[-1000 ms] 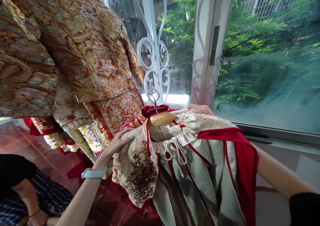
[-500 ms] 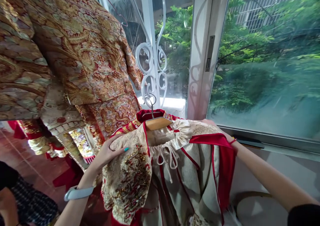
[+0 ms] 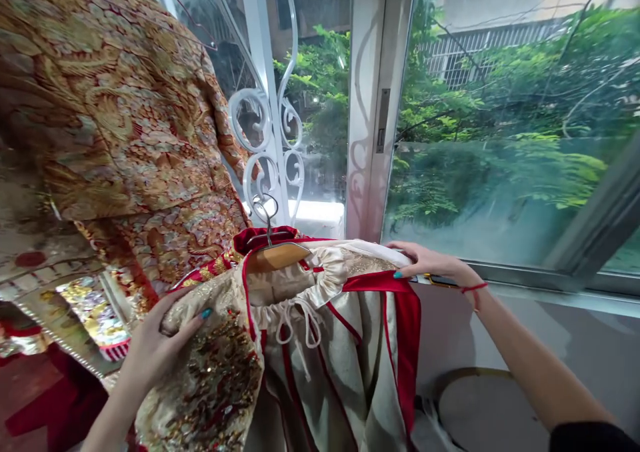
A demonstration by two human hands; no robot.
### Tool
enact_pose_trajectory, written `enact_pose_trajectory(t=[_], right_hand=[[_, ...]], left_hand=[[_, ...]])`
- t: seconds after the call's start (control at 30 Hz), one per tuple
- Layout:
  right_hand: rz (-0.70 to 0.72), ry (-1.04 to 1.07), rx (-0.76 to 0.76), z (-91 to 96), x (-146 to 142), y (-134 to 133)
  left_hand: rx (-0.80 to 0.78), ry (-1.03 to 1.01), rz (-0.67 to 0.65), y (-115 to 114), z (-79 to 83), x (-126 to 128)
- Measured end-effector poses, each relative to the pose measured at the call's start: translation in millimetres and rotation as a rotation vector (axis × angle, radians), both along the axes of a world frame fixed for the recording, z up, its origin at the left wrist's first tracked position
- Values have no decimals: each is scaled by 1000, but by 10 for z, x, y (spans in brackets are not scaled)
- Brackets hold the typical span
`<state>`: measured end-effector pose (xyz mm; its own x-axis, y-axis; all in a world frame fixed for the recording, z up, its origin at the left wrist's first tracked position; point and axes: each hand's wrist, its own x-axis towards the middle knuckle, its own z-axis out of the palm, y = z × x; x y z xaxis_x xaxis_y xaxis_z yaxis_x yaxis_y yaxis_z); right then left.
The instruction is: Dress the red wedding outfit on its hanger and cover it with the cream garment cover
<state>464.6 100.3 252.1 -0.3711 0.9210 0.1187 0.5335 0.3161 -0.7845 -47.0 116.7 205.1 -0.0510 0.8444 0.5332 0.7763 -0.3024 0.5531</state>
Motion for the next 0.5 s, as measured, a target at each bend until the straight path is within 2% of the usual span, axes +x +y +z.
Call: enact_pose_trajectory(t=[0.03, 0.1, 0.17, 0.2, 0.27, 0.33, 0.37, 0.43, 0.5], right_hand=[[-3, -6, -42, -7, 20, -15], [-45, -42, 10, 3, 10, -52], [-98, -58, 139, -11, -24, -95], [-120, -41, 189, -43, -33, -114], [-142, 70, 204, -172, -27, -138], [-141, 246, 130, -372, 0, -137], [-140, 333, 81, -485, 12, -130], [-159, 463, -2, -707, 14, -110], [-215, 513, -2, -881, -15, -93]], left_hand=[[44, 22, 16, -16, 1, 34], [235, 63, 105, -95, 11, 190], [505, 96, 168, -231, 37, 503], [623, 125, 132, -307, 59, 722], [710, 249, -165, -431, 123, 1254], [710, 460, -491, -469, 213, 1819], [688, 578, -595, -447, 262, 2074], [659, 725, -695, -342, 344, 2460], [636, 806, -693, -209, 380, 2649]])
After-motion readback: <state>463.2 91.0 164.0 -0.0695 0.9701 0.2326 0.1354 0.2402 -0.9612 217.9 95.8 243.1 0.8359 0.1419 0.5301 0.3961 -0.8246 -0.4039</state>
